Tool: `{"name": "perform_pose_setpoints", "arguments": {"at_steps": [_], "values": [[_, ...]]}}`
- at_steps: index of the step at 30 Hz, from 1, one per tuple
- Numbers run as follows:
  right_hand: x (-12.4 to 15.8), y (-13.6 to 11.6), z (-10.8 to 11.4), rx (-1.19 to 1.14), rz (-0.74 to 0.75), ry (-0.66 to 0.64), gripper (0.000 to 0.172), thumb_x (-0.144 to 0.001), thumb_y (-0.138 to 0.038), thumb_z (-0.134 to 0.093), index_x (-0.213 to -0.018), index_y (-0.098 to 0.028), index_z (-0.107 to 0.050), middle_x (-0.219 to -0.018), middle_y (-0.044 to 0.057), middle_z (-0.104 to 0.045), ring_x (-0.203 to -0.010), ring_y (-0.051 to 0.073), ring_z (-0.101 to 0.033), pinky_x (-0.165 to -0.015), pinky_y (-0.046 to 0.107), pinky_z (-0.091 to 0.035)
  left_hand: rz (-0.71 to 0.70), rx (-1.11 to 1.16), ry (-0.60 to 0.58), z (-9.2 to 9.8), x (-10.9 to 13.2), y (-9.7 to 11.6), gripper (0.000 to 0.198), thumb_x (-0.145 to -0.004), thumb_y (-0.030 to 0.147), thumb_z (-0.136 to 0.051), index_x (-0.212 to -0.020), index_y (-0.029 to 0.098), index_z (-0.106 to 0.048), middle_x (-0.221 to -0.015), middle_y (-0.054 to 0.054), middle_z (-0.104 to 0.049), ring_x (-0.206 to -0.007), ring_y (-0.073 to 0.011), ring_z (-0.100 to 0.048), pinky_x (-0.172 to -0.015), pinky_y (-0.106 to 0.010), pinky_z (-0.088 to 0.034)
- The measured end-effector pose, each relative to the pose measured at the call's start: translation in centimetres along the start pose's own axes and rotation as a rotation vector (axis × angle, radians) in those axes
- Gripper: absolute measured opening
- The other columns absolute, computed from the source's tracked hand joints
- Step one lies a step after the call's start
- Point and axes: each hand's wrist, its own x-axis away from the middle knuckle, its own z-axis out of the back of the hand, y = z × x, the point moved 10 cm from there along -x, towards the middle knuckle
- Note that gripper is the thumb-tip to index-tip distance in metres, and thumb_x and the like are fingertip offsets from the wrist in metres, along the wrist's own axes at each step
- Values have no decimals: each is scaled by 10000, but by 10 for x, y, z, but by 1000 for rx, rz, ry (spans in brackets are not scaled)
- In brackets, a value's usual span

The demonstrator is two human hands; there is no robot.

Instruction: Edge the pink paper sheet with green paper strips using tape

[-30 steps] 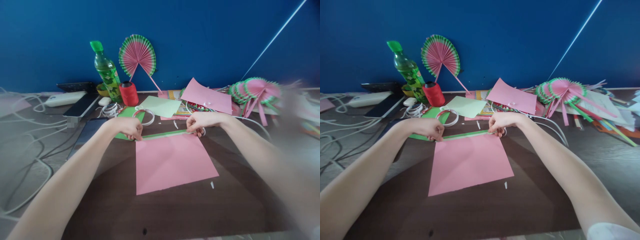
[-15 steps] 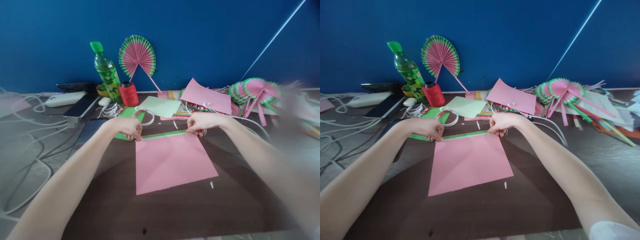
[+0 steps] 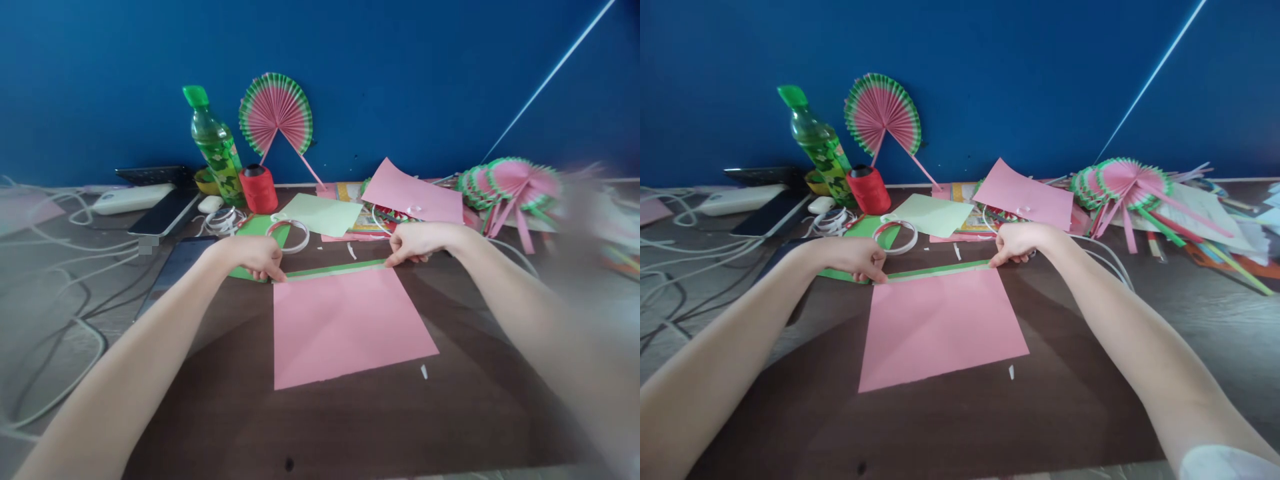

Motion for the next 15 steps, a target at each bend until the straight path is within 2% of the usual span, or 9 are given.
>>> {"name": "perform_pose_setpoints", "arguments": {"at_steps": [5, 10, 15], "values": [[3, 7, -2, -77, -4, -57, 365, -588, -483, -709, -578, -182, -502, -500, -18, -552, -461, 101, -523, -437, 216, -359, 3, 20, -11, -1, -2, -2, 278, -652, 412, -632, -592, 165, -519, -536, -7, -560, -553, -131, -549, -515, -227, -410], [8, -10, 6, -79, 57, 41, 416, -647, -579, -620, -603, -183, -498, -581, 19, -611, -517, 131, -592, -478, 229, -401, 2, 40, -10, -2, -2, -3, 273, -654, 403, -626, -583, 164, -516, -532, -10, -554, -548, -132, -540, -515, -232, -403], [11, -29, 0, 110, 25, 103, 447, -645, -621, -581, -576, -194, -465, -526, 6, -588, -487, 140, -575, -486, 249, -385, -13, 8, -4, -1, -1, 0, 270, -651, 401, -621, -598, 162, -509, -547, -9, -562, -551, -129, -550, -500, -218, -399]]}}
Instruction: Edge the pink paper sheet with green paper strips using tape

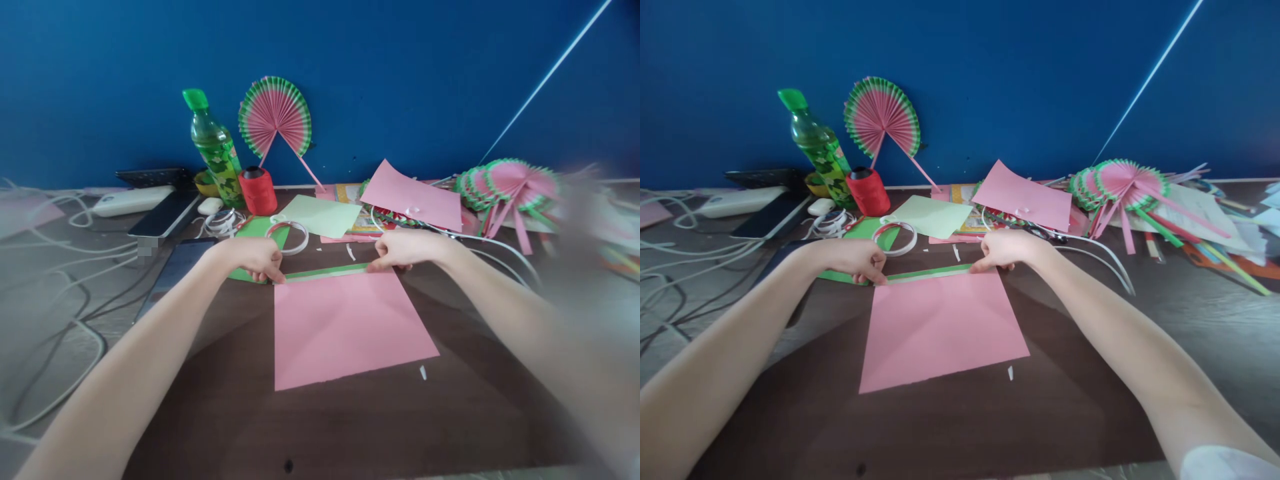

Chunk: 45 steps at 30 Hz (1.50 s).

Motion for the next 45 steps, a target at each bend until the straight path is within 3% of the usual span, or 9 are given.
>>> {"name": "perform_pose_setpoints", "arguments": {"at_steps": [4, 20, 24, 27, 30, 34, 37, 42, 45], "values": [[0, -1, 1, 108, -25, 27, 457, -647, -645, -545, -574, -201, -464, -502, 1, -558, -438, 137, -529, -457, 261, -342, 6, -6, -10, 0, 1, 0, 281, -657, 405, -623, -601, 161, -496, -578, -18, -581, -564, -135, -563, -506, -224, -415], [-3, 7, -4, -56, 8, -33, 393, -664, -539, -606, -577, -193, -441, -467, -10, -522, -400, 105, -480, -427, 237, -357, 18, 25, -46, 0, 0, -14, 225, -605, 364, -635, -597, 169, -523, -564, -10, -572, -579, -153, -567, -507, -230, -405], [-5, 4, -5, -87, 57, -57, 376, -682, -513, -598, -561, -193, -442, -448, -11, -526, -401, 107, -483, -433, 237, -355, 9, -1, -17, 7, 4, -16, 190, -623, 338, -613, -615, 162, -542, -602, -29, -611, -596, -157, -581, -523, -228, -413], [-5, 3, -5, -108, 75, -68, 369, -681, -499, -604, -556, -191, -444, -462, -3, -543, -414, 113, -502, -442, 239, -369, -25, -26, 67, 19, 10, -6, 197, -674, 356, -571, -684, 159, -582, -669, -36, -649, -642, -157, -602, -561, -222, -413], [-3, 0, -3, -173, 104, -64, 316, -698, -448, -596, -581, -188, -459, -489, 0, -552, -441, 118, -523, -462, 239, -391, -113, -72, 169, 27, 13, 17, 216, -700, 362, -553, -797, 183, -623, -785, -16, -672, -728, -155, -604, -635, -222, -411], [3, -10, 9, -191, 196, 12, 133, -717, -309, -567, -718, -181, -530, -587, -9, -582, -500, 108, -543, -503, 230, -407, -230, -85, 264, 20, 12, 45, 333, -657, 383, -616, -924, 187, -586, -947, -31, -632, -841, -167, -572, -681, -224, -405], [9, -17, 11, -109, 220, 26, 187, -675, -271, -600, -828, -184, -536, -630, -21, -586, -515, 102, -519, -465, 218, -358, -235, -147, 315, 12, 12, 53, 397, -623, 328, -638, -972, 174, -526, -1029, -65, -567, -864, -180, -535, -672, -241, -400], [11, -20, 3, -15, 168, -3, 233, -649, -245, -601, -849, -191, -494, -576, -50, -511, -469, 93, -438, -424, 229, -283, -164, -179, 246, 2, 14, 48, 368, -662, 329, -575, -985, 189, -465, -932, -45, -548, -700, -152, -496, -565, -251, -362], [9, -20, 2, -15, 171, -1, 201, -655, -252, -597, -819, -198, -495, -618, -44, -504, -488, 94, -438, -446, 234, -293, -203, -158, 199, 1, 11, 48, 324, -657, 325, -587, -935, 195, -483, -831, -15, -548, -672, -141, -483, -549, -239, -343]]}}
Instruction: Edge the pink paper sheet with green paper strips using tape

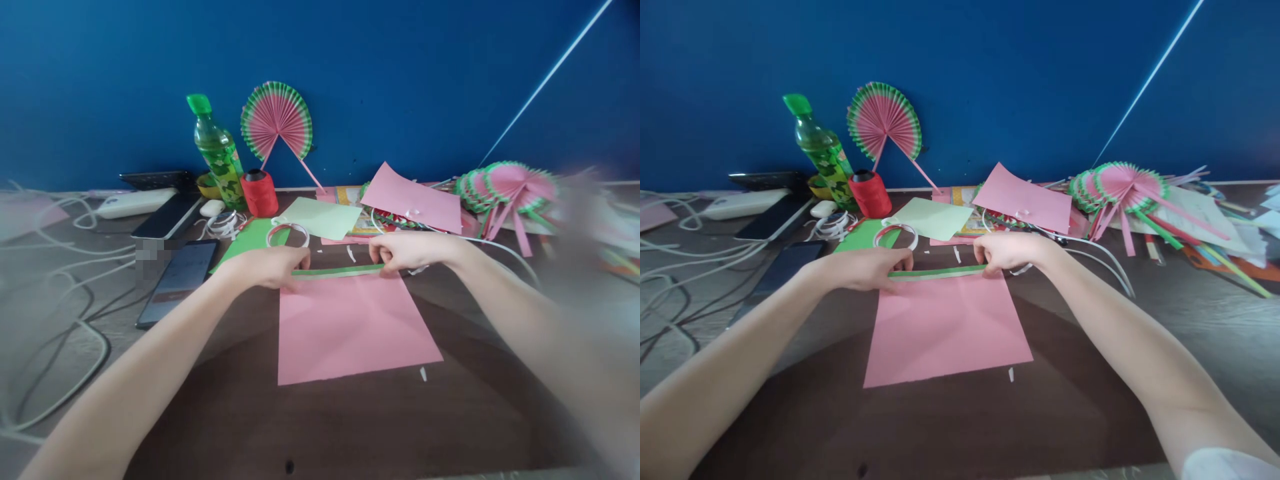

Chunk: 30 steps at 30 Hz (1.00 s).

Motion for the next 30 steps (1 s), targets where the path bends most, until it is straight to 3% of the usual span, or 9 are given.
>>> {"name": "perform_pose_setpoints", "arguments": {"at_steps": [5, 8, 11, 14, 17, 20, 25, 30], "values": [[-1, -1, 10, 13, 47, 102, 253, -670, -336, -620, -864, -204, -525, -699, -25, -495, -560, 112, -438, -500, 245, -300, -74, 95, 45, 12, -6, -3, 171, -676, 279, -581, -800, 181, -517, -786, -1, -550, -701, -130, -503, -592, -225, -359], [0, -16, 20, -7, 182, 208, 276, -716, -432, -585, -874, -207, -575, -801, 11, -519, -687, 147, -481, -588, 256, -335, -77, 104, 61, 20, -5, -6, 173, -676, 274, -592, -802, 170, -535, -799, -2, -558, -722, -131, -514, -630, -226, -371], [2, -36, 21, -34, 337, 247, 237, -747, -414, -555, -782, -185, -609, -862, 39, -528, -768, 162, -495, -655, 264, -352, -78, 87, 28, 20, -3, -4, 183, -690, 276, -573, -838, 169, -559, -828, -7, -570, -740, -135, -520, -636, -227, -371], [0, -44, 15, -94, 350, 220, 193, -762, -343, -526, -697, -170, -583, -725, 11, -533, -652, 126, -467, -593, 252, -324, -80, 60, 0, 15, -2, 3, 236, -697, 286, -552, -908, 186, -585, -863, -11, -589, -777, -151, -527, -630, -233, -361], [-1, -48, 9, -152, 330, 173, 190, -761, -339, -527, -675, -172, -558, -622, -22, -501, -568, 100, -418, -534, 240, -280, -92, 58, 60, 15, -3, 15, 239, -716, 367, -537, -860, 185, -592, -759, -1, -571, -685, -143, -505, -572, -243, -323], [0, -53, 5, -173, 346, 143, 186, -756, -348, -542, -699, -173, -569, -641, -17, -521, -580, 103, -435, -530, 236, -279, -134, 116, 126, 17, -1, 31, 256, -768, 410, -468, -724, 174, -557, -614, 16, -484, -568, -120, -441, -524, -256, -280], [8, -67, 1, -150, 345, 139, 223, -762, -382, -546, -805, -178, -625, -769, 22, -607, -657, 133, -491, -570, 247, -307, -188, 161, 196, 16, 1, 49, 223, -769, 351, -458, -667, 170, -538, -581, 25, -462, -540, -103, -419, -527, -256, -269], [12, -82, -6, -193, 400, 115, 222, -783, -363, -514, -748, -166, -612, -668, -5, -558, -594, 111, -446, -556, 241, -303, -207, 214, 182, 11, 0, 56, 358, -781, 472, -451, -609, 163, -505, -550, 31, -415, -501, -84, -348, -494, -257, -230]]}}
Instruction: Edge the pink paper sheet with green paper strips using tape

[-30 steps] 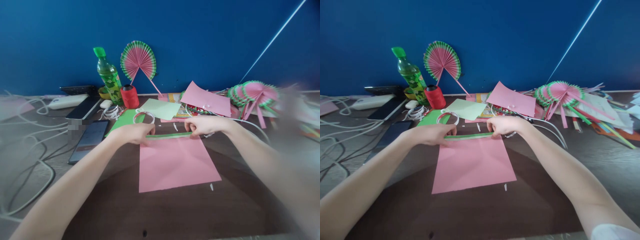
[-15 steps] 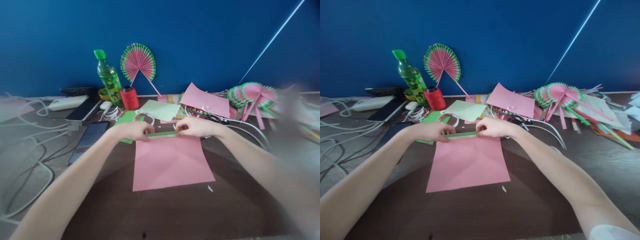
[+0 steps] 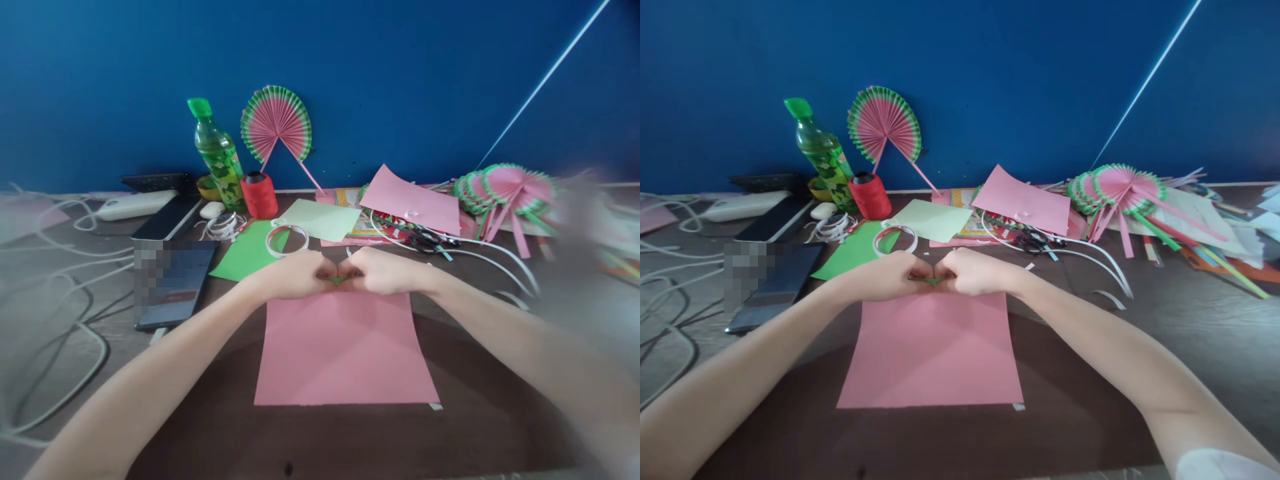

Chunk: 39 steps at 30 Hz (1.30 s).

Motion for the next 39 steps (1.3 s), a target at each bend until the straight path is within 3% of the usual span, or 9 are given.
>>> {"name": "perform_pose_setpoints", "arguments": {"at_steps": [3, 9, 15, 22, 28, 33, 39], "values": [[-1, 4, 0, -59, 2, -13, 235, -769, -380, -533, -731, -163, -615, -643, -18, -540, -579, 100, -427, -540, 235, -296, -2, 45, -24, 0, 0, -1, 351, -765, 463, -473, -584, 163, -478, -544, 38, -377, -495, -78, -322, -475, -247, -217], [3, 17, 2, -79, -86, -82, 203, -714, -350, -584, -720, -153, -636, -625, -14, -585, -554, 96, -450, -506, 224, -299, -27, 69, -74, 2, 0, -2, 198, -739, 326, -512, -645, 158, -561, -550, 38, -447, -526, -83, -401, -487, -219, -268], [6, 20, 7, -64, -77, -121, 251, -715, -390, -582, -759, -158, -669, -648, -7, -592, -581, 103, -461, -522, 225, -313, 29, 105, -119, 3, 2, -13, 229, -732, 365, -531, -681, 154, -602, -578, 31, -512, -542, -88, -434, -498, -215, -298], [10, 25, 10, -60, -74, -159, 215, -717, -365, -574, -708, -166, -655, -566, -37, -489, -534, 87, -382, -514, 233, -274, 50, 110, -144, 5, 3, -25, 250, -723, 394, -548, -680, 156, -611, -569, 34, -505, -515, -76, -409, -487, -208, -290], [15, 33, 12, -48, -96, -198, 212, -725, -356, -565, -621, -172, -567, -492, -68, -337, -472, 65, -274, -505, 244, -218, 110, 72, -160, 6, 3, -40, 286, -722, 442, -545, -734, 173, -642, -621, 26, -534, -556, -89, -424, -514, -210, -300], [15, 53, 23, 11, -188, -136, 212, -707, -385, -564, -659, -179, -575, -548, -45, -425, -504, 81, -325, -515, 249, -241, 189, -28, -173, 16, 9, -65, 317, -698, 473, -562, -739, 174, -658, -632, 23, -526, -578, -96, -425, -529, -214, -292], [10, 64, 16, -19, -193, -153, 211, -724, -382, -551, -773, -185, -609, -617, -21, -468, -549, 100, -368, -516, 245, -257, 283, 100, -235, 15, 17, -87, 337, -696, 468, -574, -793, 154, -651, -688, -16, -579, -644, -130, -520, -560, -203, -388]]}}
